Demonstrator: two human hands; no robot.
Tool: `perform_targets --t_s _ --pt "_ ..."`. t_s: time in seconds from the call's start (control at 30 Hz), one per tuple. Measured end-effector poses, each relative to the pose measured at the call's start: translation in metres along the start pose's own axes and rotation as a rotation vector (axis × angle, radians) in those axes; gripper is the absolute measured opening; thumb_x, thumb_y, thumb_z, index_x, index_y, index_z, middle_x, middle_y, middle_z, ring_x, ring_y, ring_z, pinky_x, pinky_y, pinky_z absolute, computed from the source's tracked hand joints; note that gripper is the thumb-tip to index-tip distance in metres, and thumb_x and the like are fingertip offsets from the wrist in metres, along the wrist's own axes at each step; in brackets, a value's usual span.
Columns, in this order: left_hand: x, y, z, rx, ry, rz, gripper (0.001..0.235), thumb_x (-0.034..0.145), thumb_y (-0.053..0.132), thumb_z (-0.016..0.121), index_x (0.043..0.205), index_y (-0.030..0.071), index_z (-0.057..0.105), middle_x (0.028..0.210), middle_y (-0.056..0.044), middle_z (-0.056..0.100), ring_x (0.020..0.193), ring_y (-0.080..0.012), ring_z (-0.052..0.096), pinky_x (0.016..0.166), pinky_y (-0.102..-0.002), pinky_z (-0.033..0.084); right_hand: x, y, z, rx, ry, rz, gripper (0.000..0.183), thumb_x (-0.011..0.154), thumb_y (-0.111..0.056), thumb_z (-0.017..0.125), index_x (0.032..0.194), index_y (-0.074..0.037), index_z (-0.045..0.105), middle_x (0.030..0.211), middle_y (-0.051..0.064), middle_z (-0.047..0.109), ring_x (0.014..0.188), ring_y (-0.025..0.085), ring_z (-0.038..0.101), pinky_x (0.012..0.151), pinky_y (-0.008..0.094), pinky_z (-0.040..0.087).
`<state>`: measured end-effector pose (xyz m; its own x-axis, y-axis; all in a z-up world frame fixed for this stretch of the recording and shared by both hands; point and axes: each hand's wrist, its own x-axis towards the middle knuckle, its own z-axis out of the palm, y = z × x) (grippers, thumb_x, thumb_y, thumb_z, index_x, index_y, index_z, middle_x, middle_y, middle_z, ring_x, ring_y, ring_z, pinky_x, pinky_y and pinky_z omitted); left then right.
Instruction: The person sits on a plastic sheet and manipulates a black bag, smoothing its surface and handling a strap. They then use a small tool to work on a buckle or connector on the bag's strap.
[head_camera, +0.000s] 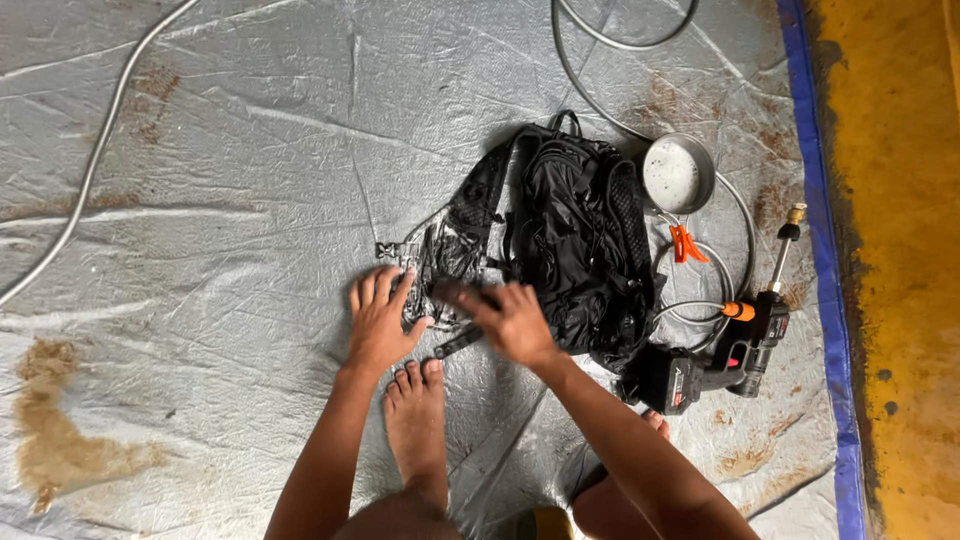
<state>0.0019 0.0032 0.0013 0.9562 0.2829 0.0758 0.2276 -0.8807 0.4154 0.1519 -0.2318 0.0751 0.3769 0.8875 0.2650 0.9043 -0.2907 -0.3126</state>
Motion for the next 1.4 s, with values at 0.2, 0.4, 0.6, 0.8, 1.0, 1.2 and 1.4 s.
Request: perform_targets --t_s 0.2,0.4,0.6,0.8,1.0,1.2,1.4 --pt "0.007 0.010 -0.003 0.055 -0.180 -0.102 0.096 0.078 0.052 0.085 0.160 0.015 0.051 0.160 -0.010 0.043 0.155 -0.0320 0.035 0.131 -0.063 0.022 0.004 0.037 0.049 -0.261 0.156 0.496 0.047 0.101 -0.038 0.073 0.148 -0.029 0.071 0.111 0.011 0.062 0.094 0.035 0.062 0.076 0.050 0.049" --pt "0.061 0.083 -0.048 -0.042 -0.431 0.133 0.081 0.100 0.036 0.067 0.172 0.014 0.036 0.184 -0.010 0.023 0.171 -0.0269 0.016 0.136 -0.063 0.001 0.019 0.026 0.043 0.140 0.129 0.819 0.051 0.110 -0.035 0.069 0.156 -0.013 0.065 0.121 0.016 0.059 0.104 0.042 0.068 0.079 0.051 0.058" --pt "0.045 0.052 -0.003 0.044 -0.352 0.170 0.088 0.100 0.070 0.055 0.170 0.019 0.039 0.181 -0.007 0.031 0.168 -0.0229 0.023 0.138 -0.059 0.003 -0.020 0.025 0.065 0.018 0.010 0.648 0.062 0.086 -0.050 0.083 0.144 -0.028 0.076 0.109 0.011 0.067 0.093 0.043 0.076 0.074 0.054 0.064" --pt "0.026 0.045 0.036 0.039 -0.171 0.209 0.080 0.099 0.063 0.060 0.165 0.020 0.048 0.170 -0.009 0.048 0.162 -0.0269 0.035 0.137 -0.063 0.012 0.027 0.039 0.068 0.004 0.075 0.639 0.060 0.097 -0.043 0.079 0.151 -0.019 0.071 0.112 0.013 0.062 0.099 0.041 0.076 0.072 0.049 0.066" --pt "0.026 0.043 0.034 0.018 -0.151 0.211 0.080 0.094 0.066 0.066 0.161 0.023 0.052 0.173 -0.007 0.045 0.163 -0.0263 0.035 0.137 -0.060 0.019 0.040 0.031 0.075 0.083 0.100 0.713 0.065 0.093 -0.043 0.080 0.152 -0.018 0.068 0.115 0.018 0.062 0.103 0.050 0.073 0.081 0.059 0.064" --pt "0.023 0.042 0.038 -0.002 -0.132 0.202 0.077 0.093 0.063 0.068 0.156 0.022 0.056 0.171 -0.006 0.046 0.163 -0.0256 0.034 0.137 -0.059 0.017 -0.009 0.006 0.073 -0.014 0.055 0.500 0.059 0.089 -0.041 0.082 0.146 -0.026 0.074 0.108 0.010 0.067 0.101 0.034 0.074 0.078 0.047 0.065" --pt "0.026 0.047 0.041 0.011 -0.176 0.170 0.071 0.096 0.058 0.067 0.157 0.022 0.055 0.170 -0.007 0.047 0.162 -0.0286 0.035 0.135 -0.063 0.019 0.044 0.041 0.067 -0.150 0.115 0.528 0.058 0.085 -0.038 0.082 0.142 -0.024 0.077 0.107 0.010 0.064 0.101 0.037 0.071 0.079 0.049 0.064"
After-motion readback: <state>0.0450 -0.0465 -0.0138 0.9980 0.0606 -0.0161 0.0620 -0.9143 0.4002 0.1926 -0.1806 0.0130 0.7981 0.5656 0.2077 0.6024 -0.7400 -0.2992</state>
